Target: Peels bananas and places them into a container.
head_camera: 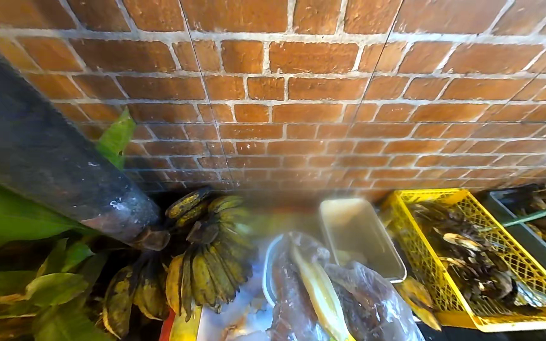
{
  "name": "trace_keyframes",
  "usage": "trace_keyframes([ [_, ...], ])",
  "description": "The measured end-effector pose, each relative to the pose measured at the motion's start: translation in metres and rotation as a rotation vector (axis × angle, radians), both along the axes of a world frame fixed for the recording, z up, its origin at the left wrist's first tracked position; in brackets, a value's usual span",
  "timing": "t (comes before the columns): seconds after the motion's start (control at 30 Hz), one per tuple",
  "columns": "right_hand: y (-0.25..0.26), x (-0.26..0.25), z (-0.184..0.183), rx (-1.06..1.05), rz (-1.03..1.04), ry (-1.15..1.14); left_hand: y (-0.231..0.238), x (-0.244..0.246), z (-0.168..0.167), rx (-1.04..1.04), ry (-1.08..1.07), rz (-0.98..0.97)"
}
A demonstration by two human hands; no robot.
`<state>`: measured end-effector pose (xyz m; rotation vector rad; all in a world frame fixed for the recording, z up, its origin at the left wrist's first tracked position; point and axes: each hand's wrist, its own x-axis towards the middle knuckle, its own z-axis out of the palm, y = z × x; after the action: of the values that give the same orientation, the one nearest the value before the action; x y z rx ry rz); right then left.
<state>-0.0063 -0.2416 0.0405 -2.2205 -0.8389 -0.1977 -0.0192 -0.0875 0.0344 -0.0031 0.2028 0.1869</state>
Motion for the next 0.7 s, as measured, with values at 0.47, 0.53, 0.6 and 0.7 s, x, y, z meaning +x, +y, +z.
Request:
trace_keyframes([
  [0.47,0.014,0.009,-0.029,0.001,-0.058,-0.053,0.001,0.007,-0.023,0.035,-0.126,0.067],
  [0.53,0.013,0.013,-0.044,-0.032,-0.043,-0.092,0.001,0.007,-0.022,0.011,-0.104,0.081],
  [0.6,0.017,0.014,-0.052,-0.061,-0.052,-0.071,0.003,0.004,-0.027,0.043,-0.080,0.082],
  [0.7,0.025,0.015,-0.057,-0.082,-0.066,-0.010,0.011,0.004,-0.042,0.141,-0.062,0.064],
])
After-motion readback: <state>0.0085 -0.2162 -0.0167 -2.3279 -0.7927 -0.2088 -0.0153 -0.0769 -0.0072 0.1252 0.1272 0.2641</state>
